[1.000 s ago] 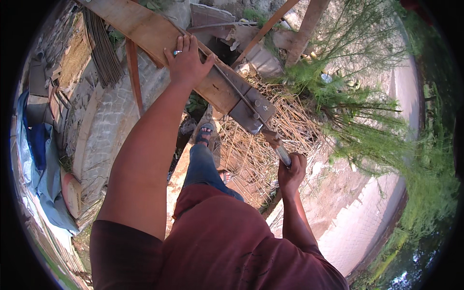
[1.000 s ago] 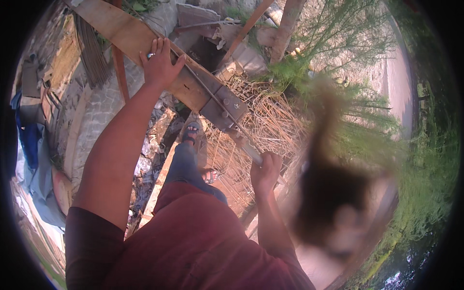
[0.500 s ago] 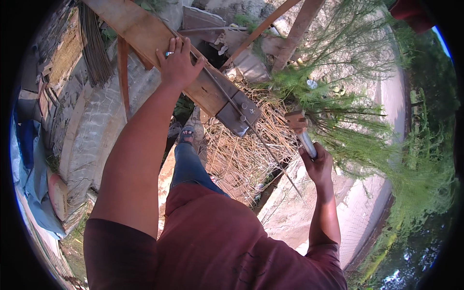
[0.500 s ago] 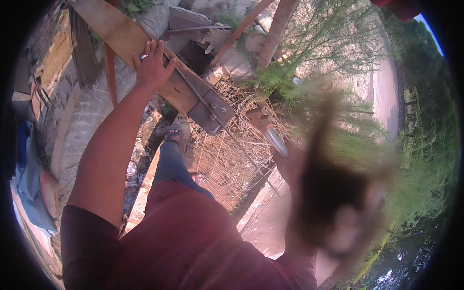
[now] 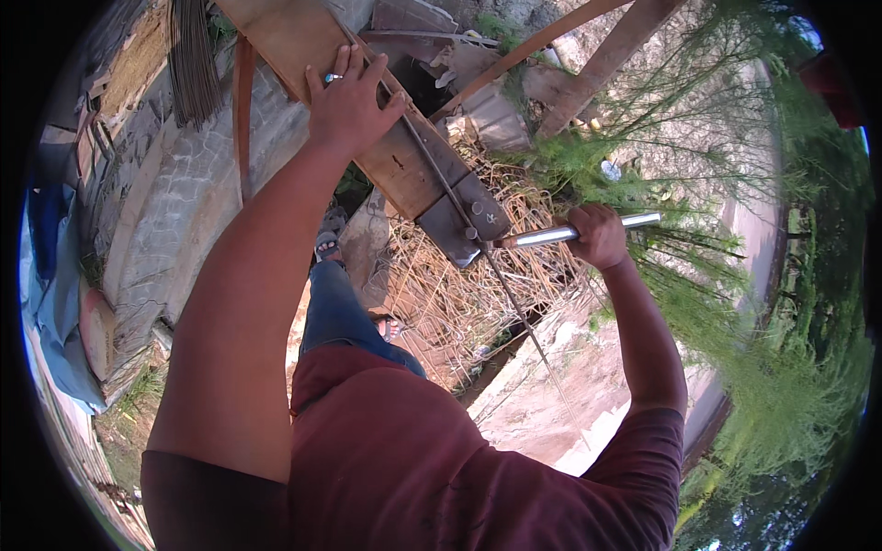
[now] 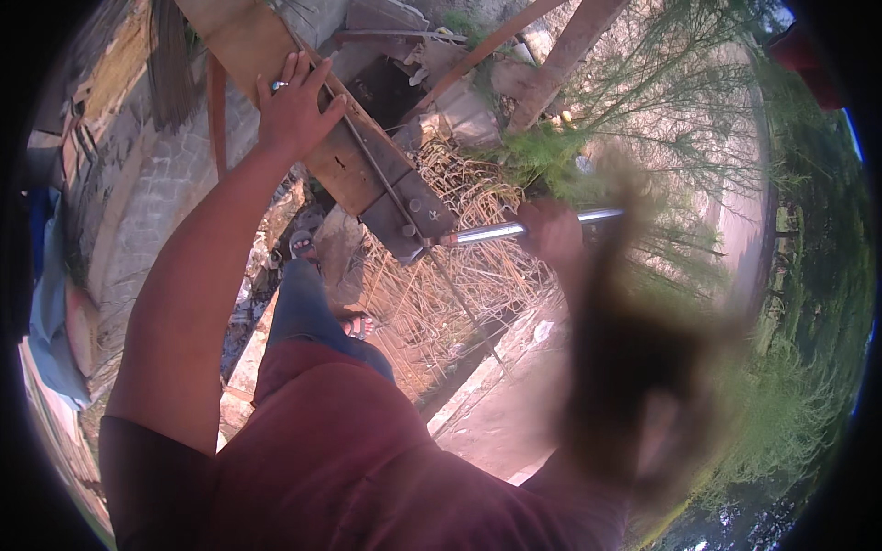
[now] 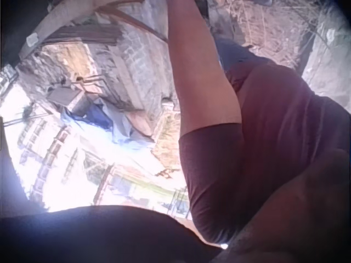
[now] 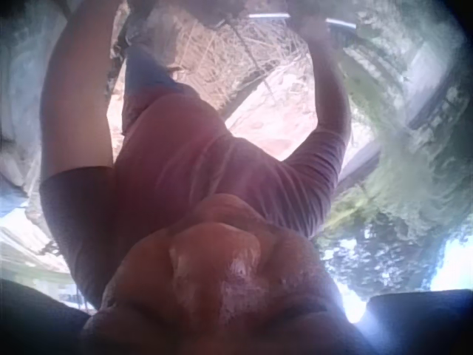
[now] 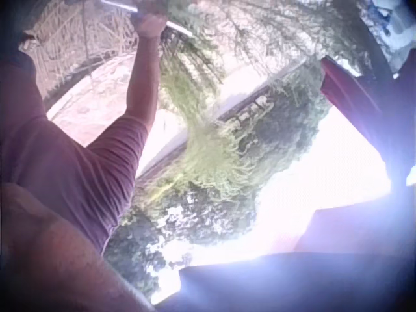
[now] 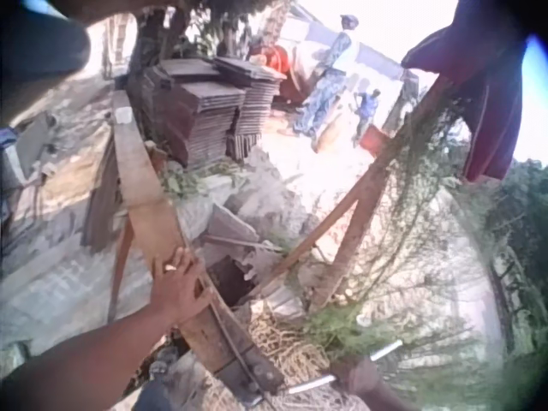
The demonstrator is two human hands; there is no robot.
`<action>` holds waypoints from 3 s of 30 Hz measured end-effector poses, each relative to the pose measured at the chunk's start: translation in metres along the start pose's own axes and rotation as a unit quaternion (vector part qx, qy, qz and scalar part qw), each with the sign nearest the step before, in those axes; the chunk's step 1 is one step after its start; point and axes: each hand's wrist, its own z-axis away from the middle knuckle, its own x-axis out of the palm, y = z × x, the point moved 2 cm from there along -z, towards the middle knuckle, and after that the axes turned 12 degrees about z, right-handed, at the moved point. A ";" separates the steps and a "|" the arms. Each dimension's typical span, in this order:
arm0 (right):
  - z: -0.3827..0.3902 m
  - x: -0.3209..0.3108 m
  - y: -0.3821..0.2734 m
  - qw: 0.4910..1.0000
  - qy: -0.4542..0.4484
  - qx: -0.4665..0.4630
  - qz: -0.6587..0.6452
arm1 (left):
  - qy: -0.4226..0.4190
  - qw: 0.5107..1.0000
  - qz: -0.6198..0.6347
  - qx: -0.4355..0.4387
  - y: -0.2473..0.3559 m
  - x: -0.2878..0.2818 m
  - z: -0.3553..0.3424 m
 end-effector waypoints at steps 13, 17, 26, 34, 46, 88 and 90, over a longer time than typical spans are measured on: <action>-0.024 0.007 0.005 0.996 0.031 -0.076 0.016 | 0.003 1.000 -0.027 -0.006 -0.001 0.004 0.001; -0.023 0.010 0.008 0.996 0.023 -0.079 0.021 | -0.006 0.999 -0.037 -0.007 -0.001 0.003 0.000; 0.012 0.018 -0.019 0.999 -0.009 0.052 0.013 | -0.022 0.998 -0.053 -0.010 0.008 -0.008 0.002; -0.013 -0.001 -0.005 0.996 -0.084 0.000 -0.030 | -0.013 0.998 -0.066 0.006 0.000 0.003 -0.003; 0.004 0.011 -0.012 0.981 -0.178 0.075 -0.032 | -0.030 0.999 -0.035 -0.020 0.005 -0.005 0.001; 0.159 -0.029 -0.164 0.795 -0.041 0.446 -0.408 | -0.050 0.996 0.056 -0.039 0.007 -0.023 0.003; 0.144 -0.042 -0.170 0.826 -0.038 0.445 -0.344 | -0.045 0.997 0.054 -0.034 0.007 -0.021 0.000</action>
